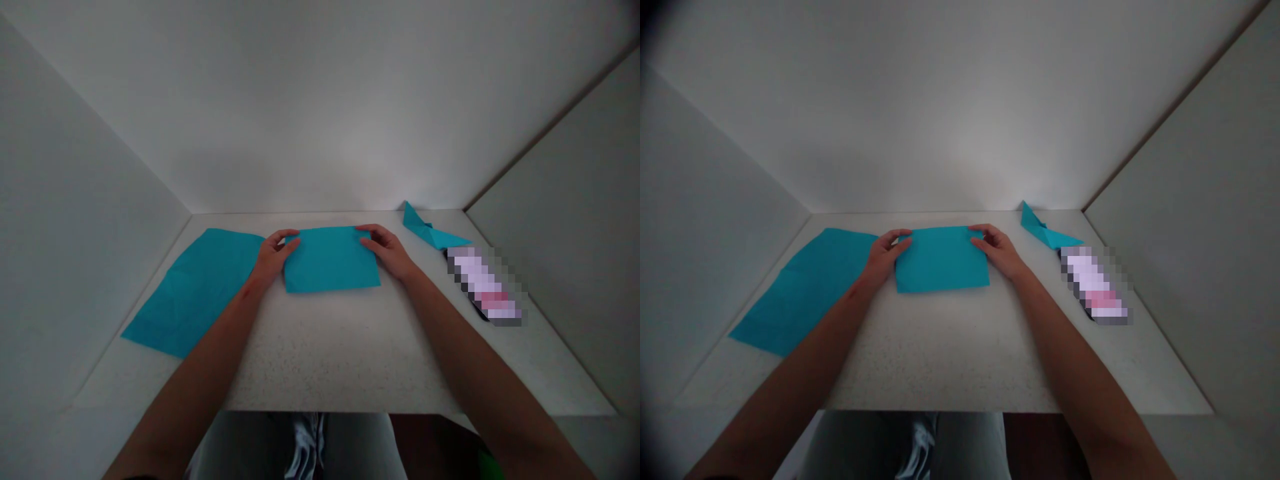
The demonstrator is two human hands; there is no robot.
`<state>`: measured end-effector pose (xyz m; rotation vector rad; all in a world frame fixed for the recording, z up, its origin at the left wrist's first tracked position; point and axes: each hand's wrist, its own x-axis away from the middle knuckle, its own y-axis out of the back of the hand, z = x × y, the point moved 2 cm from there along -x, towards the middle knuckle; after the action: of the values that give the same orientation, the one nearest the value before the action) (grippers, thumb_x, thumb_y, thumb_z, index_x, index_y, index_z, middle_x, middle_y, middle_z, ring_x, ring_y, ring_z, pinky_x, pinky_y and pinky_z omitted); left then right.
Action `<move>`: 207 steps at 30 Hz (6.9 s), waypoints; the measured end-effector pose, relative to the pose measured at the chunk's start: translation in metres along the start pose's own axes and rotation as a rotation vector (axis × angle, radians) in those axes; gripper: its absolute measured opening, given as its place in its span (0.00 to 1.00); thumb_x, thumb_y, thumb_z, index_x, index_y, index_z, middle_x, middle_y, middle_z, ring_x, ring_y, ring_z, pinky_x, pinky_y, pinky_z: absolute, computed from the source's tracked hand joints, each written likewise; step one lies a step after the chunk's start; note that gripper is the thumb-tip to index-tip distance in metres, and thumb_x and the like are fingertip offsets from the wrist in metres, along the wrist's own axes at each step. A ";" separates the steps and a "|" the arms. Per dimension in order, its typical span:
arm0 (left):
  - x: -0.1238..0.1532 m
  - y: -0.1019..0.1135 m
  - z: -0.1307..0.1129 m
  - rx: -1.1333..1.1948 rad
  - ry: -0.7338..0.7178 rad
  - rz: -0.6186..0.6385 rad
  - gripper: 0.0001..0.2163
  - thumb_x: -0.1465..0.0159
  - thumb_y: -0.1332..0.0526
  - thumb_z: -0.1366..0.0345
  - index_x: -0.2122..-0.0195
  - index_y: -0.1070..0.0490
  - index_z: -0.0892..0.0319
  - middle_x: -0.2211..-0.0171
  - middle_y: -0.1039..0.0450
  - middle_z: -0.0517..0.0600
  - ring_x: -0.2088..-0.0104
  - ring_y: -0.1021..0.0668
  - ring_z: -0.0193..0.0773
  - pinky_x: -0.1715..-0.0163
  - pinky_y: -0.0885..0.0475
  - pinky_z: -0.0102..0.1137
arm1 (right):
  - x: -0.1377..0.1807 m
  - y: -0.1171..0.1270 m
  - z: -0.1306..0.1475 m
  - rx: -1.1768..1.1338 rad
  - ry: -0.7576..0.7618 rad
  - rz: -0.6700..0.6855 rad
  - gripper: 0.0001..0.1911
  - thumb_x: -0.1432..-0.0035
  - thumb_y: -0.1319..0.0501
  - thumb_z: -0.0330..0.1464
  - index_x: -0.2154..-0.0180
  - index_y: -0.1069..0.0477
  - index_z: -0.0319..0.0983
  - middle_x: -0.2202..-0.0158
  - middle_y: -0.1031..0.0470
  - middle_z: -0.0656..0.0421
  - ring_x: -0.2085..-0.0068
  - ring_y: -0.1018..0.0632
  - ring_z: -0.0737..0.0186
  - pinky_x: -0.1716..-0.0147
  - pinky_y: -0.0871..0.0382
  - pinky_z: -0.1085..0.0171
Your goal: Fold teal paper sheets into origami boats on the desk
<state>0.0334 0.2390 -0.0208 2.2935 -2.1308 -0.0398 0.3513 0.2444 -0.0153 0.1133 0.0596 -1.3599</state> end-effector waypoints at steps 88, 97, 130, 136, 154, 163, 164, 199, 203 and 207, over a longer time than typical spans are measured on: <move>0.014 -0.009 -0.006 -0.813 -0.529 0.362 0.10 0.30 0.31 0.55 0.51 0.16 0.49 0.58 0.16 0.51 0.54 0.18 0.48 0.45 0.32 0.46 | 0.002 -0.010 0.001 0.898 0.400 0.218 0.14 0.33 0.36 0.39 0.48 0.20 0.46 0.56 0.16 0.53 0.54 0.20 0.45 0.51 0.32 0.48; 0.014 -0.009 -0.001 -0.900 -0.546 0.360 0.08 0.31 0.29 0.56 0.54 0.15 0.49 0.54 0.17 0.52 0.48 0.20 0.50 0.42 0.36 0.47 | 0.002 -0.014 0.000 0.880 0.419 0.251 0.13 0.34 0.36 0.38 0.50 0.19 0.45 0.60 0.17 0.54 0.58 0.20 0.49 0.54 0.33 0.51; 0.034 -0.023 -0.007 -0.987 -0.578 0.340 0.43 0.46 0.22 0.37 0.35 0.27 0.54 0.39 0.24 0.61 0.39 0.26 0.62 0.38 0.37 0.54 | 0.007 -0.014 -0.010 1.065 0.326 0.076 0.45 0.49 0.27 0.65 0.38 0.24 0.46 0.41 0.26 0.43 0.43 0.27 0.33 0.43 0.36 0.37; 0.029 -0.015 -0.005 -1.066 -0.450 0.204 0.38 0.35 0.29 0.41 0.30 0.33 0.55 0.31 0.30 0.61 0.31 0.32 0.62 0.31 0.44 0.56 | 0.007 -0.016 -0.010 1.043 0.301 0.115 0.39 0.45 0.29 0.65 0.42 0.24 0.47 0.42 0.25 0.46 0.42 0.26 0.34 0.42 0.35 0.39; 0.028 -0.015 -0.015 -1.080 -0.343 0.233 0.34 0.44 0.23 0.45 0.42 0.31 0.56 0.41 0.30 0.59 0.39 0.29 0.59 0.38 0.38 0.53 | 0.004 -0.018 -0.006 1.026 0.255 0.178 0.40 0.49 0.27 0.64 0.43 0.22 0.48 0.44 0.24 0.47 0.44 0.26 0.34 0.42 0.34 0.38; 0.028 -0.015 -0.017 -0.984 -0.347 0.268 0.35 0.45 0.20 0.49 0.41 0.32 0.54 0.45 0.26 0.55 0.42 0.27 0.56 0.38 0.38 0.50 | 0.004 -0.017 -0.007 1.019 0.237 0.162 0.46 0.49 0.27 0.65 0.37 0.25 0.47 0.42 0.25 0.45 0.41 0.27 0.31 0.41 0.36 0.34; 0.028 -0.015 -0.017 -0.987 -0.354 0.260 0.37 0.46 0.20 0.49 0.39 0.32 0.53 0.42 0.28 0.56 0.40 0.28 0.57 0.38 0.38 0.51 | 0.004 -0.017 -0.007 1.029 0.237 0.164 0.46 0.49 0.27 0.65 0.37 0.24 0.47 0.42 0.25 0.45 0.41 0.28 0.31 0.41 0.36 0.34; 0.024 -0.014 -0.015 -0.984 -0.257 0.228 0.34 0.47 0.19 0.46 0.47 0.31 0.53 0.45 0.25 0.56 0.42 0.27 0.58 0.39 0.38 0.52 | 0.004 -0.018 -0.006 1.005 0.218 0.163 0.39 0.49 0.26 0.62 0.45 0.27 0.45 0.46 0.24 0.48 0.46 0.25 0.35 0.45 0.35 0.41; 0.025 -0.014 -0.016 -0.960 -0.262 0.236 0.37 0.47 0.19 0.49 0.41 0.31 0.52 0.41 0.24 0.58 0.40 0.26 0.59 0.37 0.39 0.54 | 0.004 -0.017 -0.008 0.979 0.227 0.163 0.42 0.49 0.25 0.61 0.42 0.29 0.45 0.48 0.23 0.48 0.49 0.24 0.37 0.46 0.35 0.42; 0.025 -0.014 -0.018 -0.940 -0.267 0.234 0.39 0.48 0.18 0.50 0.38 0.31 0.50 0.42 0.22 0.57 0.39 0.26 0.60 0.36 0.40 0.54 | 0.005 -0.016 -0.007 0.959 0.246 0.160 0.47 0.50 0.26 0.63 0.38 0.30 0.46 0.47 0.23 0.47 0.48 0.25 0.36 0.45 0.35 0.42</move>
<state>0.0494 0.2154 -0.0031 1.5302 -1.8343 -1.1198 0.3365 0.2374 -0.0240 1.0660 -0.3951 -1.1088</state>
